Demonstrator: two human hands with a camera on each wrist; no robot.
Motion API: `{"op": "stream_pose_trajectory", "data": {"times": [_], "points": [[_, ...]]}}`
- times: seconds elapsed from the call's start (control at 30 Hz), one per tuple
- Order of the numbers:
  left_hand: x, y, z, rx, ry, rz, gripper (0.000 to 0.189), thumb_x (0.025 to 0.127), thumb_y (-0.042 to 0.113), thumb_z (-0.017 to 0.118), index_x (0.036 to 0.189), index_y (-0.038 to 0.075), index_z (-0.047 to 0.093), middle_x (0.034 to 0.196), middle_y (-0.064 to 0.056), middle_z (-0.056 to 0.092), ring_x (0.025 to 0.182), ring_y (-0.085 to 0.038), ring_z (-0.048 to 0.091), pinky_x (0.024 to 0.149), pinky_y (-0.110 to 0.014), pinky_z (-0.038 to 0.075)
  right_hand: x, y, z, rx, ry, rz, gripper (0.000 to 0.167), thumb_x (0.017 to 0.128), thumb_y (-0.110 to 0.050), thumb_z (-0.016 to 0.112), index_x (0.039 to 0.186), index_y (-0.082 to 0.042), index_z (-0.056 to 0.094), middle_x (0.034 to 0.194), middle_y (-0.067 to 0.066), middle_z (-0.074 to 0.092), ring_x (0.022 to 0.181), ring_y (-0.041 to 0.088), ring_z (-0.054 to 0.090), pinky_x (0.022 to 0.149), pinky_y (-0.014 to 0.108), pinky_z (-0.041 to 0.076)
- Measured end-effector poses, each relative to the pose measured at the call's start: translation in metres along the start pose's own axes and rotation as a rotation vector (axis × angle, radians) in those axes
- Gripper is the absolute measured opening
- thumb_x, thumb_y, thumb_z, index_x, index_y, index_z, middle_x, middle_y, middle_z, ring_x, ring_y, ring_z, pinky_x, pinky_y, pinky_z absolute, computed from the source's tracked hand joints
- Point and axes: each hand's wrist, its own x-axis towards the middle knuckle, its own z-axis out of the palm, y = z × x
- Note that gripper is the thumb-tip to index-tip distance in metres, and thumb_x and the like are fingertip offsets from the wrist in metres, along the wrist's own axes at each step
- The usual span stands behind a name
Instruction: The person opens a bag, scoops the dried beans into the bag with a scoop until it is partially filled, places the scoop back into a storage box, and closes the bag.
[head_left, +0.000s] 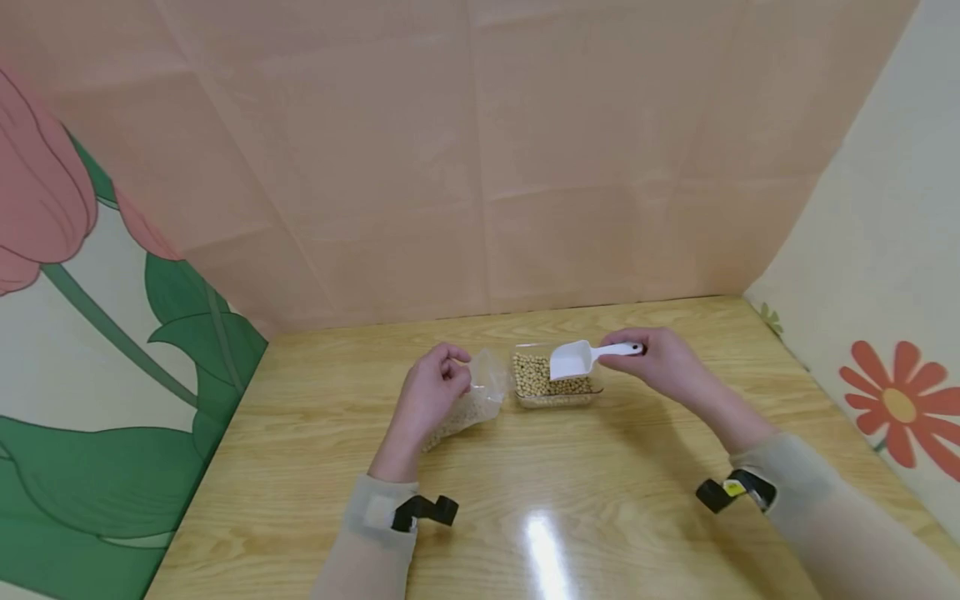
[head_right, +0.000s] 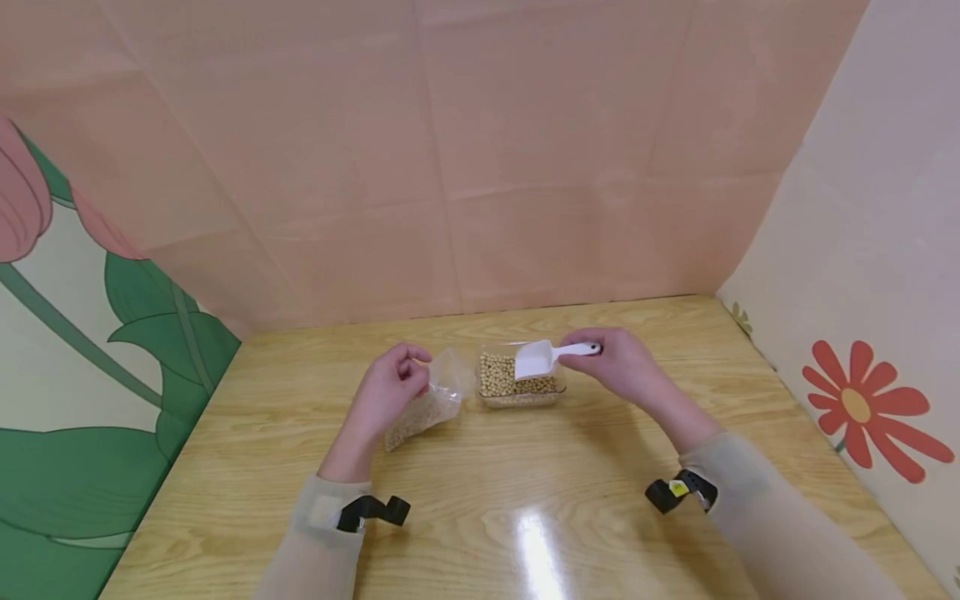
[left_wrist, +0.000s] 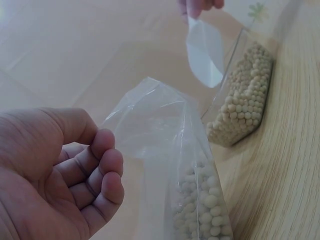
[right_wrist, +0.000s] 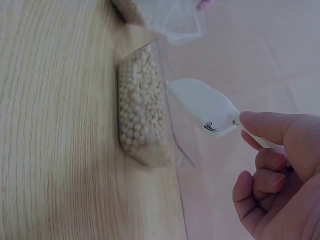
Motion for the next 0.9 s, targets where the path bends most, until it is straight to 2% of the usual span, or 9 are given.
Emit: {"op": "stream_pose_trajectory", "data": {"times": [0.23,0.47,0.7,0.9], "points": [[0.0,0.0,-0.001,0.002,-0.01,-0.005,0.031,0.099,0.005,0.059,0.127,0.007,0.071,0.085,0.0,0.072,0.076,-0.03,0.068,0.069,-0.039,0.052,0.006,0.012,-0.004,-0.028,-0.039,0.024,0.042,0.102,-0.039,0.082,0.13,-0.007,0.079,0.1,0.011,0.075,0.076,0.021,0.057,0.06,0.031,0.046],[0.002,-0.002,-0.001,-0.007,-0.013,-0.013,0.031,0.099,0.005,0.059,0.127,0.006,0.071,0.085,0.0,0.072,0.083,-0.034,0.072,0.072,-0.04,0.054,0.012,0.013,-0.007,-0.087,-0.045,-0.018,0.035,0.102,-0.035,0.082,0.124,-0.008,0.081,0.099,0.006,0.077,0.076,0.02,0.059,0.063,0.033,0.047],[0.002,-0.003,-0.002,-0.014,-0.021,-0.022,0.03,0.1,0.006,0.06,0.128,0.006,0.071,0.085,-0.001,0.072,0.081,-0.039,0.07,0.07,-0.04,0.052,0.017,0.013,-0.006,-0.164,-0.057,-0.065,0.028,0.102,-0.033,0.081,0.121,-0.013,0.083,0.111,0.006,0.08,0.087,0.021,0.067,0.074,0.039,0.053],[0.003,-0.004,-0.001,-0.017,-0.03,-0.017,0.031,0.099,0.005,0.06,0.128,0.005,0.07,0.085,-0.001,0.072,0.082,-0.039,0.071,0.069,-0.039,0.052,0.019,0.009,-0.002,-0.154,-0.089,-0.067,0.024,0.101,-0.031,0.083,0.116,-0.013,0.083,0.111,0.006,0.08,0.085,0.02,0.065,0.073,0.039,0.052]]}}
